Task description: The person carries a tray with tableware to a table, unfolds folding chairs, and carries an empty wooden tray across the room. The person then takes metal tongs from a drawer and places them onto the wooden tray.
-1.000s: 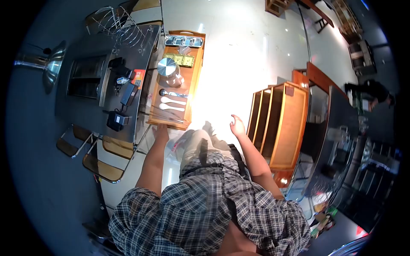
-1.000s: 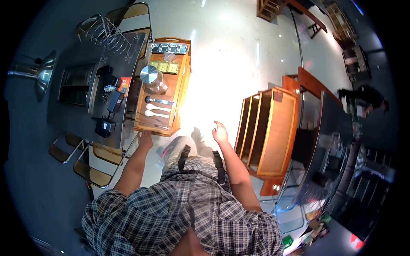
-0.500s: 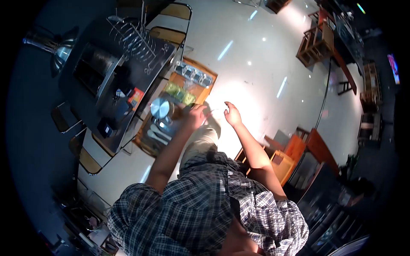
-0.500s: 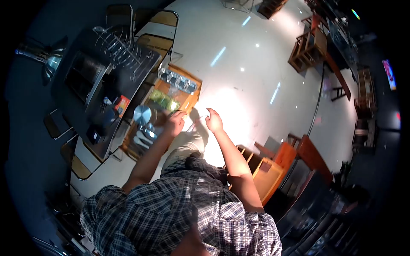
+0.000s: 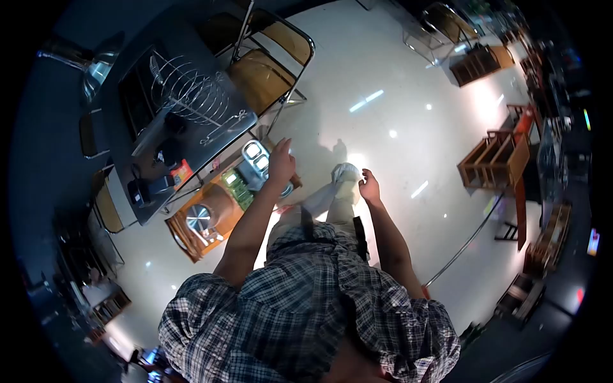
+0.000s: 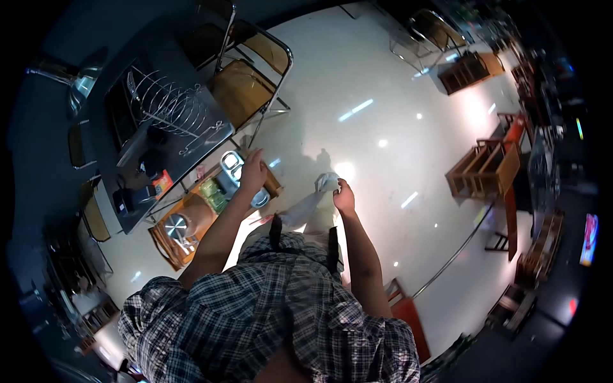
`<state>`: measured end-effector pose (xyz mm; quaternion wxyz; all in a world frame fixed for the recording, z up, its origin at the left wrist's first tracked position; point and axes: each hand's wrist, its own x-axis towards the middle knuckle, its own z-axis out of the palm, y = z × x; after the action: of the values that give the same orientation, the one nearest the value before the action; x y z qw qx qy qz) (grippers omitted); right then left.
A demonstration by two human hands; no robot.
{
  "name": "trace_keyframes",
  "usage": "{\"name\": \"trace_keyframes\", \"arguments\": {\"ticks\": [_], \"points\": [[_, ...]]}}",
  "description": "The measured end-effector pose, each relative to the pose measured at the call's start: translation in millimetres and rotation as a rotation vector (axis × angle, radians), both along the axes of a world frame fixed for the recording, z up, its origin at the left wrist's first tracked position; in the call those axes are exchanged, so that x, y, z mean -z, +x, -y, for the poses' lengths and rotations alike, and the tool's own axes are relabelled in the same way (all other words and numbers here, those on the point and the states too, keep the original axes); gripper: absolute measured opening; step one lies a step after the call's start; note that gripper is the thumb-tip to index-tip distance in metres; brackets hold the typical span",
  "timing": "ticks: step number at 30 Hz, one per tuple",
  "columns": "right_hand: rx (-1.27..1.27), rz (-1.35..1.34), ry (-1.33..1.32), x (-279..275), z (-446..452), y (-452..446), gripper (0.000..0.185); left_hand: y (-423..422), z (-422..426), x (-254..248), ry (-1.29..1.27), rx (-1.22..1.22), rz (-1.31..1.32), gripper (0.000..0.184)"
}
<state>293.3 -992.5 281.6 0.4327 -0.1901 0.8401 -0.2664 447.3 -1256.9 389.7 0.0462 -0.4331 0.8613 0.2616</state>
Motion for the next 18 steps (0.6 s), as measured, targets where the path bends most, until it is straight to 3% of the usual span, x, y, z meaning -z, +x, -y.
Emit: {"name": "trace_keyframes", "arguments": {"ticks": [9,10,14,18], "points": [[-0.257,0.009,-0.15,36,35,-81,0.051,10,-17,14,-0.189,-0.322,0.106,0.046],[-0.319,-0.008,-0.178,39,49,-96,0.052,1,-24,12,-0.146,-0.395,0.265,0.049],[-0.554,0.002,-0.267,35,118,-128,0.054,-3,-42,4,-0.129,-0.536,0.41,0.058],[-0.738,-0.023,-0.331,39,199,-146,0.053,-24,-35,0,-0.15,-0.712,0.347,0.062]]}}
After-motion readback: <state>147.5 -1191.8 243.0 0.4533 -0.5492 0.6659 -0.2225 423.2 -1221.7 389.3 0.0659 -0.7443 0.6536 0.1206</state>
